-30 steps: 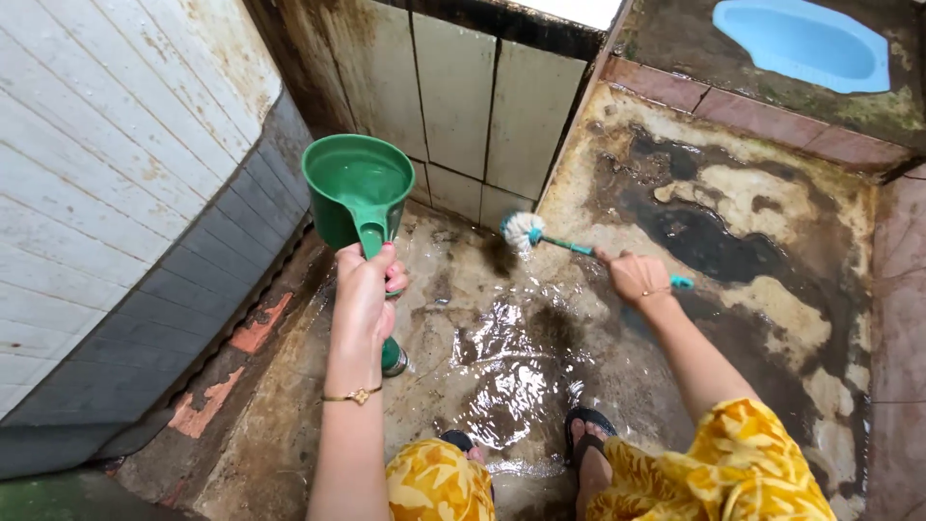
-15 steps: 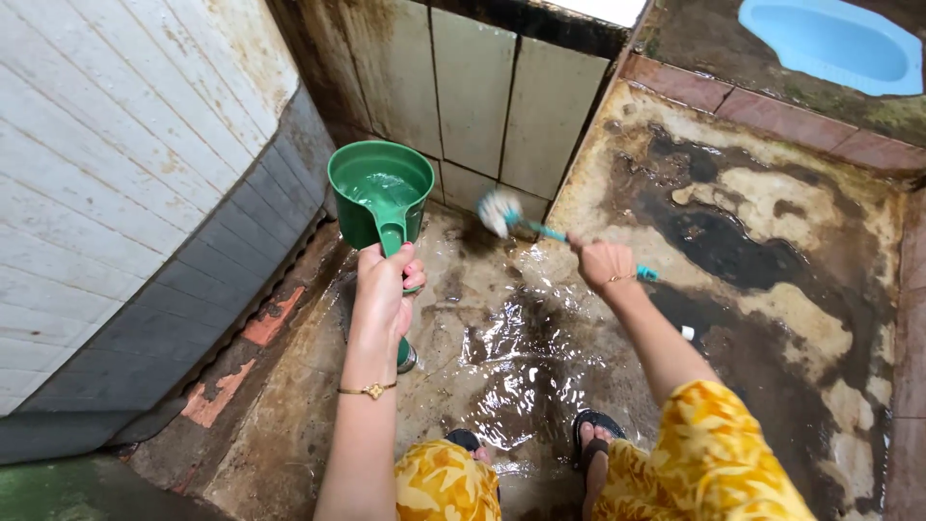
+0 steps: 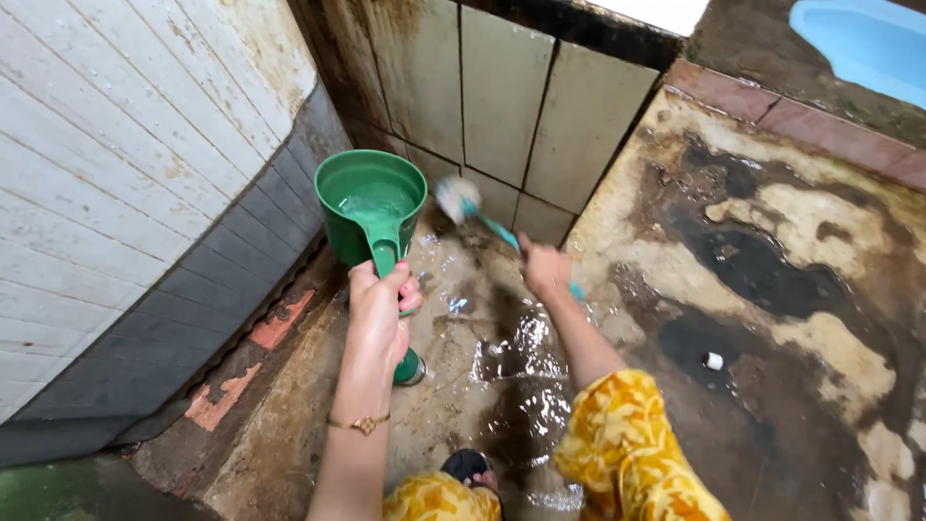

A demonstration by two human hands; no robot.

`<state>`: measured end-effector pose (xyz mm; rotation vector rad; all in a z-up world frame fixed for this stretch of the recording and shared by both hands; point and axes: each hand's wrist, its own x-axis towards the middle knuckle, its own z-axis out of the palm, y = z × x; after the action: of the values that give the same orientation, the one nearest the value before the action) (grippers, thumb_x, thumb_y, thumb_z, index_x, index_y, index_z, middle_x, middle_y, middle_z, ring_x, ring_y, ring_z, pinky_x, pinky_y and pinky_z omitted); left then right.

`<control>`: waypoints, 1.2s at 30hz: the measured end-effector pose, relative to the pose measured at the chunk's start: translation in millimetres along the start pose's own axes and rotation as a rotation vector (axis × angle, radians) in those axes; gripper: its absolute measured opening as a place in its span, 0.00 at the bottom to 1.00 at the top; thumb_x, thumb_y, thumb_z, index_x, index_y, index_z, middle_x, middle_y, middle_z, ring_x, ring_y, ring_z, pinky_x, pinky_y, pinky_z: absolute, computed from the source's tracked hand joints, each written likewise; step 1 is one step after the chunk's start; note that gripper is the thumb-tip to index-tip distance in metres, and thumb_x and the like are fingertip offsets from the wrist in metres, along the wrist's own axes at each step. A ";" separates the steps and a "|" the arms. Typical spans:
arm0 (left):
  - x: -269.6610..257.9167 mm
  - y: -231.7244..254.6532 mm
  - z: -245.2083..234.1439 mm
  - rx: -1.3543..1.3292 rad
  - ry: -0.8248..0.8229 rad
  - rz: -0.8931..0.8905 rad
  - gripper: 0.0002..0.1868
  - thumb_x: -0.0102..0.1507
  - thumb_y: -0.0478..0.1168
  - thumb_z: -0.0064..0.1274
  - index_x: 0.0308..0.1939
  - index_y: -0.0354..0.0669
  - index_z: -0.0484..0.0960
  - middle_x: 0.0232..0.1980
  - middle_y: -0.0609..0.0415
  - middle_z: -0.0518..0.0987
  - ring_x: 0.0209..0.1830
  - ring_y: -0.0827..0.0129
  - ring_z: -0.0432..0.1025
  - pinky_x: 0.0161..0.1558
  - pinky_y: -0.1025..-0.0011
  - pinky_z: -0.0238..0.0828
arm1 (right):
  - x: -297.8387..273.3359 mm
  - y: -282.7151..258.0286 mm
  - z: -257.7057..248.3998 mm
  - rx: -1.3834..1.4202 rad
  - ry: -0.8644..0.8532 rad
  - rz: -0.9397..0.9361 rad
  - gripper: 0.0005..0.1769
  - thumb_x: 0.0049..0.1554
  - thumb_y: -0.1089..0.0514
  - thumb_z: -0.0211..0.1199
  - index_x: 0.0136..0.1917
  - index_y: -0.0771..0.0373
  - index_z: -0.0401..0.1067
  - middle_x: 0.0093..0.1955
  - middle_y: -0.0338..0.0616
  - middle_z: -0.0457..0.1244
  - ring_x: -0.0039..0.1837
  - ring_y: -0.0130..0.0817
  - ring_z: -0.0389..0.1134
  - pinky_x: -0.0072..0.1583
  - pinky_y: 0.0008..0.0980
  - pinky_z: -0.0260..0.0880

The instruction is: Scrub the bathroom floor using a brush and cleaning liquid.

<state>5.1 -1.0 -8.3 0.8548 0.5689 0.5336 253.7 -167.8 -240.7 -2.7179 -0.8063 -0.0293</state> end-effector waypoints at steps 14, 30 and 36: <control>13.2 -4.1 -9.0 -0.011 0.083 -0.053 0.07 0.65 0.25 0.44 0.41 0.38 0.64 0.34 0.56 0.68 0.23 0.76 0.61 0.21 0.76 0.53 | 29.0 -60.1 49.5 0.599 -0.123 0.348 0.23 0.59 0.37 0.60 0.63 0.44 0.77 0.53 0.49 0.71 0.53 0.48 0.73 0.55 0.44 0.70; 18.5 -18.8 -2.6 -0.071 0.122 -0.054 0.11 0.67 0.26 0.43 0.50 0.39 0.61 0.39 0.53 0.66 0.25 0.76 0.60 0.23 0.76 0.55 | 84.5 -50.1 90.0 1.197 0.057 -0.039 0.18 0.65 0.48 0.69 0.59 0.64 0.81 0.43 0.27 0.70 0.43 0.16 0.65 0.46 0.25 0.68; 22.6 -26.7 0.1 -0.071 0.118 -0.055 0.15 0.66 0.26 0.42 0.53 0.41 0.58 0.40 0.50 0.68 0.26 0.74 0.61 0.23 0.75 0.56 | -8.9 34.8 52.3 0.804 -0.130 0.487 0.23 0.57 0.45 0.69 0.62 0.55 0.81 0.41 0.45 0.69 0.42 0.32 0.66 0.46 0.36 0.64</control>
<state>27.1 -1.1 -35.5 0.7421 0.6756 0.5533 261.5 -184.8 -301.4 -2.0674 -0.1009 0.4736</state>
